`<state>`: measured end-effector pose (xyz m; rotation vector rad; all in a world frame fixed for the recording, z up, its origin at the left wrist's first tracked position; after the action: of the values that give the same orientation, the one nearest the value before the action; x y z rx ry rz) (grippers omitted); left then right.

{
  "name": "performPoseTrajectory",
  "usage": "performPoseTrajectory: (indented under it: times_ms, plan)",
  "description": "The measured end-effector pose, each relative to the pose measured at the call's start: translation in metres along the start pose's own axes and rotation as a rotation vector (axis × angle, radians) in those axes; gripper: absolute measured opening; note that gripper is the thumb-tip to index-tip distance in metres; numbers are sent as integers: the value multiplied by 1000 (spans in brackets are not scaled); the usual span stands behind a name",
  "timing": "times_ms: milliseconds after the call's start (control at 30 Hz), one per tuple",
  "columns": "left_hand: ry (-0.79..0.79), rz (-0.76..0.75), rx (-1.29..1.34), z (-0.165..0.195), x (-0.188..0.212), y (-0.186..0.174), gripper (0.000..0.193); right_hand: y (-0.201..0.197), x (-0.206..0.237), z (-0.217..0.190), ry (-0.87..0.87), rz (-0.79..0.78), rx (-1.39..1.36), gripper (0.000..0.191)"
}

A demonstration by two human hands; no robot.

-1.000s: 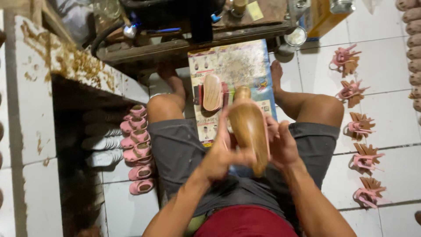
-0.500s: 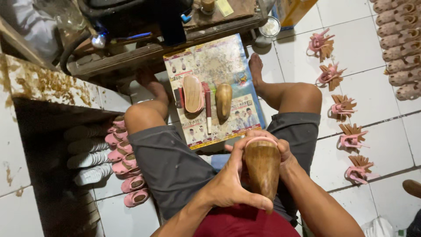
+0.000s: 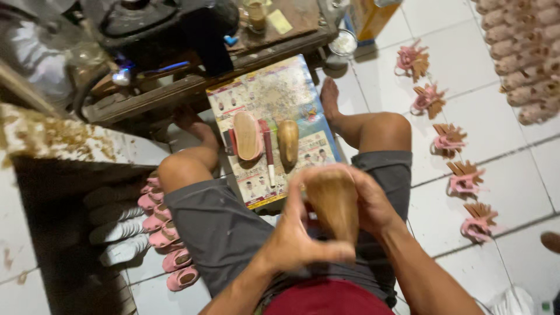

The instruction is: The person sits on the floor and assembles pink children's sandals. They stretch a pink strap upper over a wooden shoe last, tap and seat the straps with a wooden mallet, fit the lasted upper onto a sole, and press the edges to secure the assembly.

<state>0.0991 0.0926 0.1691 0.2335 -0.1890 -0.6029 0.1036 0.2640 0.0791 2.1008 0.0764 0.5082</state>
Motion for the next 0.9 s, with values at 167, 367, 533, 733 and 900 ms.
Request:
performPoseTrajectory:
  times_ms: [167,367,533,733,900]
  plan:
    - [186,228,-32,26,-17,-27,123,40,32,2,-752,240,1221,56]
    - [189,200,6,30,-29,-6,121,52,43,-6,-1138,192,1354,65]
    - [135,213,-6,21,-32,-7,121,52,45,-15,-1177,167,1450,50]
    - [116,222,-7,10,-42,-8,123,59,40,-22,-1125,112,1460,51]
    - [154,227,138,1,-56,-2,118,46,33,-25,-1032,157,1400,53]
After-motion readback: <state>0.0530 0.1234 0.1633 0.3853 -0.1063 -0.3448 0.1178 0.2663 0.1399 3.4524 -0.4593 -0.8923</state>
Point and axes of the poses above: each hand's wrist, its own x-axis away from the middle knuckle, its own y-axis out of the palm, z = x × y, the point moved 5 cm from there along -x, towards the middle knuckle, and after that the axes turned 8 degrees about -x, right-handed, at the moved point
